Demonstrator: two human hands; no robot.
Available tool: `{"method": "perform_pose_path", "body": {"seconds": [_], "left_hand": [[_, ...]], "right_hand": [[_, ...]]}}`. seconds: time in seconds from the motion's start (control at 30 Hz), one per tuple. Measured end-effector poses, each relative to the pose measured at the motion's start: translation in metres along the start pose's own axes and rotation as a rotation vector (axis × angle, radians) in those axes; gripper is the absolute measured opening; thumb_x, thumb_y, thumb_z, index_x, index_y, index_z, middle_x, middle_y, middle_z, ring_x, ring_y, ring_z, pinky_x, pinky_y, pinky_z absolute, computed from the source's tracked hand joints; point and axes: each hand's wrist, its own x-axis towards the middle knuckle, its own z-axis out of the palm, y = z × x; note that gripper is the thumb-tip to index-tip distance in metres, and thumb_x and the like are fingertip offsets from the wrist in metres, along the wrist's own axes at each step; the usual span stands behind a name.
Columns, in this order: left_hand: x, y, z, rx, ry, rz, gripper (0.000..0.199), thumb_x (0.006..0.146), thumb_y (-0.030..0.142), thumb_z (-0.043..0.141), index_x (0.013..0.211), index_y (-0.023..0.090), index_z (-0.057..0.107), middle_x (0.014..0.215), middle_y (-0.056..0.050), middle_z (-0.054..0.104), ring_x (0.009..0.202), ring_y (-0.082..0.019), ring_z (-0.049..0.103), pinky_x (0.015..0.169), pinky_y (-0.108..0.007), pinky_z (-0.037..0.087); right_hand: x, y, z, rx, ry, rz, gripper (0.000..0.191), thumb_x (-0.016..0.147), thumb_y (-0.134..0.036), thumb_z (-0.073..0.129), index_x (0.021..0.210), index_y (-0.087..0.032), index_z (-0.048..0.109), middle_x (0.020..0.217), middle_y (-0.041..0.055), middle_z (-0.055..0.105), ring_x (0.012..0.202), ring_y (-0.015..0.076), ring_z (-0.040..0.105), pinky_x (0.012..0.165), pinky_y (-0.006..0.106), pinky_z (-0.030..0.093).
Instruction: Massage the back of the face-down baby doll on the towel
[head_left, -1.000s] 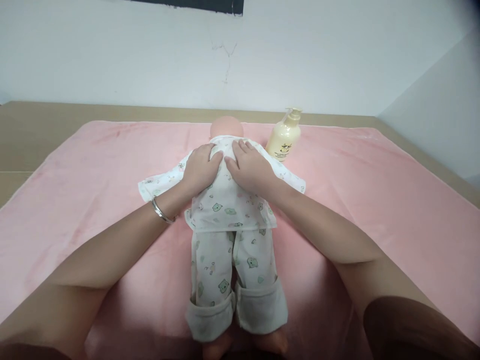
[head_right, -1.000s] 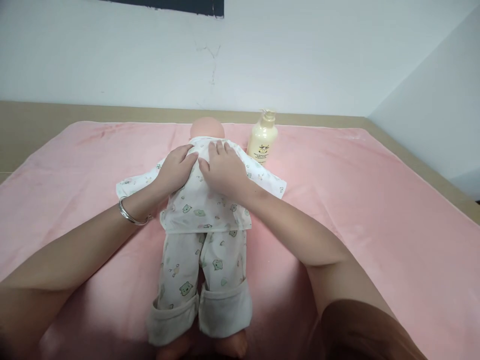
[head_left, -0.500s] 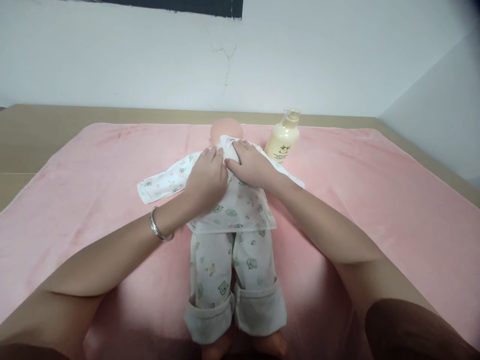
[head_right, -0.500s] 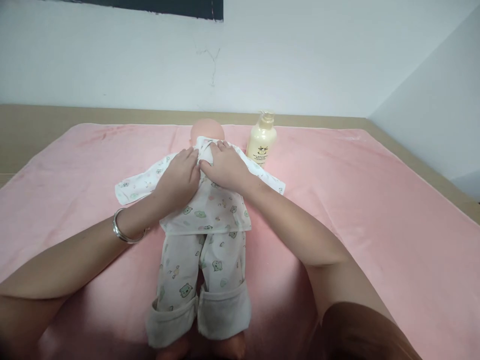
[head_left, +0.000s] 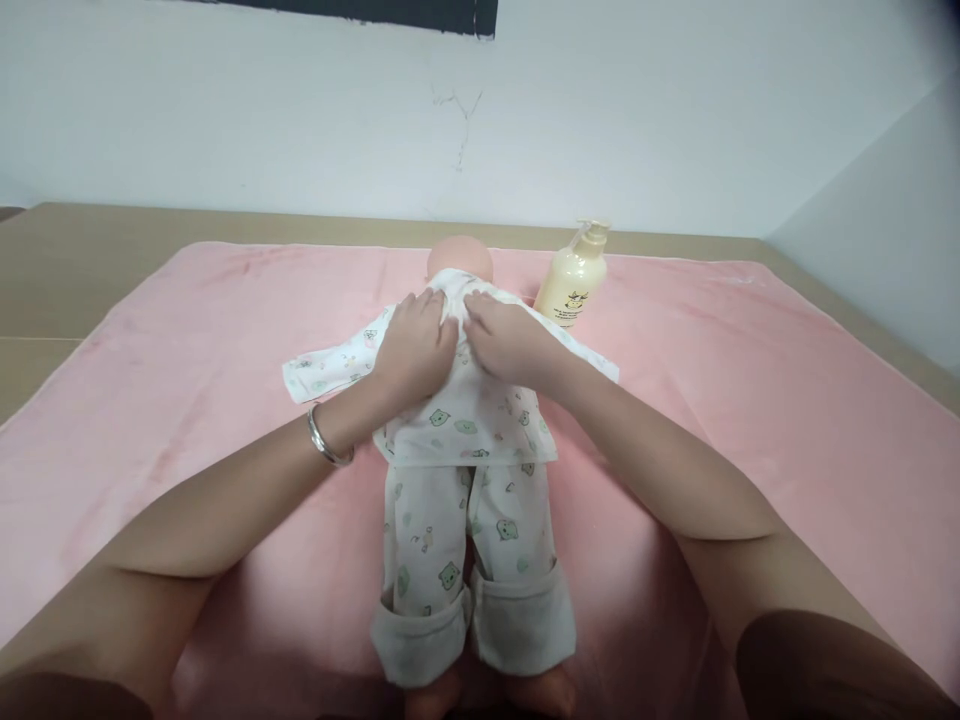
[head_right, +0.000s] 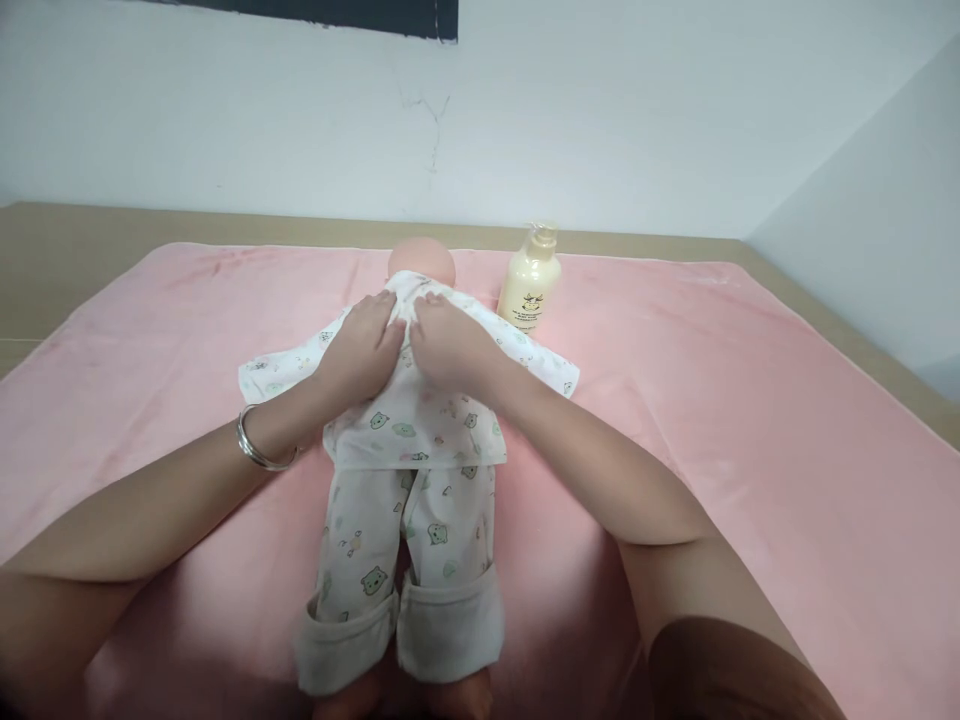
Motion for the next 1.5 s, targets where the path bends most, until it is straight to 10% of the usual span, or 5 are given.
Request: {"method": "perform_pose_path", "body": {"seconds": [0.27,0.47,0.73,1.03,1.5], "left_hand": [[-0.007,0.017,-0.016,0.034,-0.159,0.023,0.054,0.098,0.019,0.027,0.142,0.002,0.051,0.159,-0.02,0.046,0.153,-0.027,0.039,0.129,-0.045,0.031],[0.018,-0.013,-0.004,-0.039,-0.05,-0.152,0.047,0.099,0.029,0.029,0.125,0.01,0.063,0.134,-0.017,0.067,0.127,-0.028,0.061,0.115,-0.048,0.048],[-0.018,0.022,-0.002,0.207,0.015,0.1,0.044,0.1,0.021,0.033,0.13,0.0,0.058,0.142,-0.025,0.059,0.141,-0.035,0.051,0.121,-0.052,0.038],[0.014,0.002,-0.008,0.015,-0.049,-0.121,0.031,0.098,0.024,0.035,0.107,0.013,0.063,0.117,-0.017,0.069,0.113,-0.03,0.062,0.105,-0.048,0.05],[0.01,0.007,-0.001,0.049,-0.02,-0.126,0.044,0.1,0.027,0.033,0.123,0.005,0.062,0.131,-0.021,0.065,0.125,-0.033,0.058,0.114,-0.05,0.044]], "right_hand": [[0.011,0.005,0.015,0.019,0.069,0.169,0.052,0.1,-0.026,0.026,0.133,0.001,0.056,0.142,0.0259,0.059,0.137,0.0361,0.052,0.116,0.052,0.039],[-0.012,-0.017,0.016,-0.1,0.08,0.035,0.048,0.099,-0.025,0.032,0.133,-0.002,0.057,0.141,0.0258,0.059,0.139,0.0373,0.05,0.118,0.054,0.038],[0.016,0.017,0.001,0.084,-0.063,0.253,0.048,0.102,-0.034,0.023,0.112,-0.011,0.064,0.119,0.021,0.071,0.108,0.0337,0.066,0.093,0.045,0.05],[-0.011,-0.015,0.013,-0.146,0.09,-0.032,0.048,0.1,-0.019,0.024,0.124,0.001,0.06,0.129,0.0285,0.065,0.128,0.0381,0.057,0.113,0.053,0.041],[0.014,0.011,0.028,0.022,0.087,0.136,0.06,0.1,-0.027,0.027,0.145,0.006,0.048,0.152,0.0273,0.05,0.145,0.0372,0.044,0.122,0.052,0.033]]}}
